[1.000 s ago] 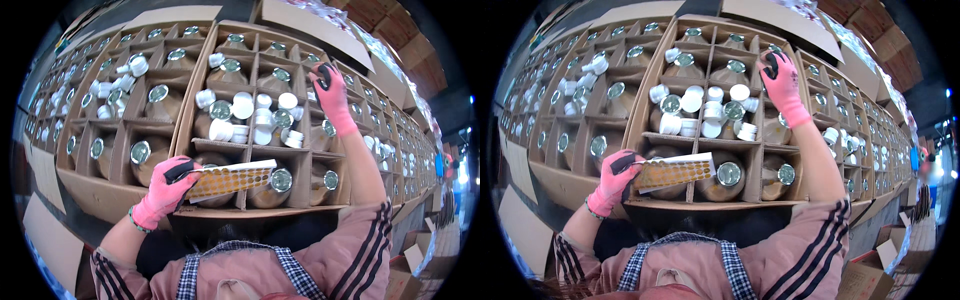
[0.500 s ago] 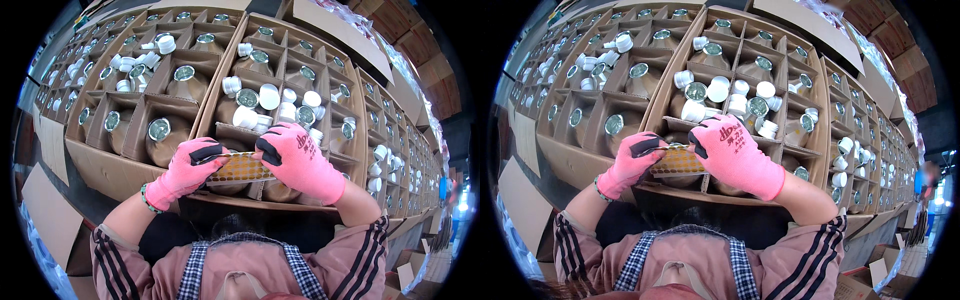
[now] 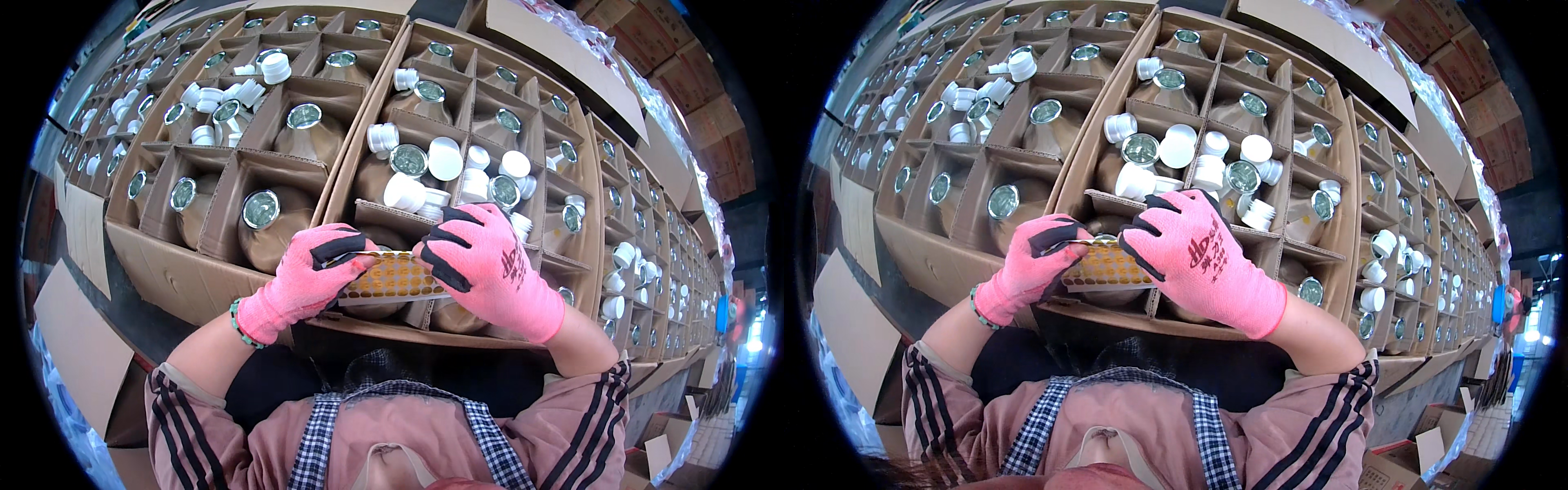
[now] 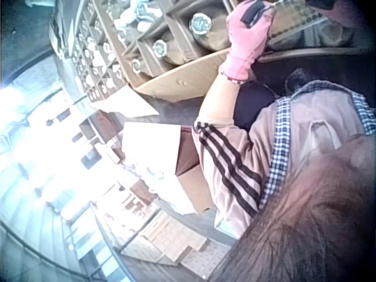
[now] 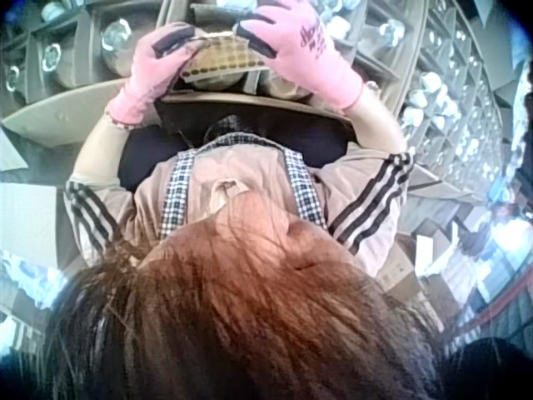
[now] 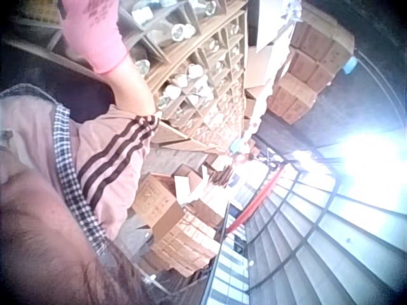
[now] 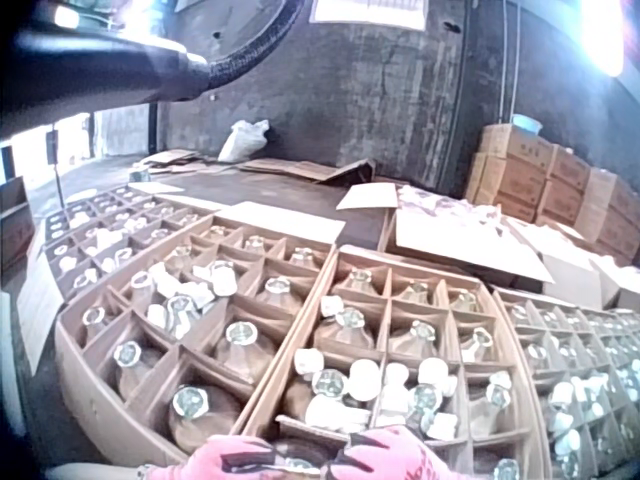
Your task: The person applies round gold stickers to the necks of glass jars arranged in cardboard boxes. They peel stickers from a sheet and press them onto each jar one by one, working across multiple boxes in a warehouse setting.
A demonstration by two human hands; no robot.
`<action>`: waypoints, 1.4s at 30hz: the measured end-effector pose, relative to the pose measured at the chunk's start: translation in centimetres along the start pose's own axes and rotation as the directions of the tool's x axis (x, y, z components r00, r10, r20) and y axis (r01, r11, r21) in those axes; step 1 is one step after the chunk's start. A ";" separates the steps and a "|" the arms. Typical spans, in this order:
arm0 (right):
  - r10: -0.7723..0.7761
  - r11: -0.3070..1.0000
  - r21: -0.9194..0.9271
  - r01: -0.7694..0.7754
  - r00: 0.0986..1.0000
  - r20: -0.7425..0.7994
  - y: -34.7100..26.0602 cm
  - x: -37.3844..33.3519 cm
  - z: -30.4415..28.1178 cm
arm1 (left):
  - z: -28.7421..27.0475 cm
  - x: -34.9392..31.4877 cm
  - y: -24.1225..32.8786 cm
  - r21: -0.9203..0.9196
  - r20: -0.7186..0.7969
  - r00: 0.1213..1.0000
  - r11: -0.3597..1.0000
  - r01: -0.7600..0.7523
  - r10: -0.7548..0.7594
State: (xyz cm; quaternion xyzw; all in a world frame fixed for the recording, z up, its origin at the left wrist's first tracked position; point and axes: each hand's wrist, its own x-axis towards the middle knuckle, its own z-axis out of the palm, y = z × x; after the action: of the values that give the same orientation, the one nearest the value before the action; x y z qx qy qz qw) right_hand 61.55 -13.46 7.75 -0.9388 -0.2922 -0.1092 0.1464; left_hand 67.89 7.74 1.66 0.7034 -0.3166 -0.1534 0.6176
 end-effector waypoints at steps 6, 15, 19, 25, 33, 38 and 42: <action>-0.065 0.997 -0.043 0.065 0.998 0.008 0.1 -0.3 0.0 | 0.0 -0.1 0.6 -0.051 0.041 0.992 0.991 0.125 -0.123; 0.278 0.828 0.552 -0.095 0.926 -0.257 2.9 1.5 -2.6 | 0.0 -0.4 0.2 0.011 -0.011 0.998 0.998 0.057 -0.056; 0.539 0.842 0.185 -0.506 0.798 -0.270 16.1 2.6 -4.7 | 0.6 0.4 0.8 -0.021 0.012 0.998 0.998 0.054 -0.054; 0.628 0.733 -0.464 -0.497 0.757 0.181 20.5 3.9 0.6 | 0.2 0.2 0.7 0.001 0.038 0.996 0.996 0.086 -0.086; 0.686 0.629 -0.695 -0.347 0.669 0.286 21.8 5.7 2.4 | 0.0 0.1 0.8 -0.073 0.055 0.992 0.990 0.118 -0.115; 0.666 0.594 -0.727 -0.345 0.717 0.203 21.2 5.8 2.5 | 0.0 0.0 0.8 -0.060 0.046 0.993 0.992 0.108 -0.105; 0.568 0.565 -0.728 -0.389 0.823 0.002 21.5 5.1 2.8 | 0.0 0.2 0.4 -0.013 0.021 1.000 1.000 0.021 -0.020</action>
State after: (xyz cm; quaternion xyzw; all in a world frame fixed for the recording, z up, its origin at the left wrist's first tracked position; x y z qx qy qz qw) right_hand 78.47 -26.79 2.02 -0.9710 0.0241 -0.0548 -0.2316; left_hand 67.94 7.56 2.08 0.7010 -0.3148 -0.1690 0.6172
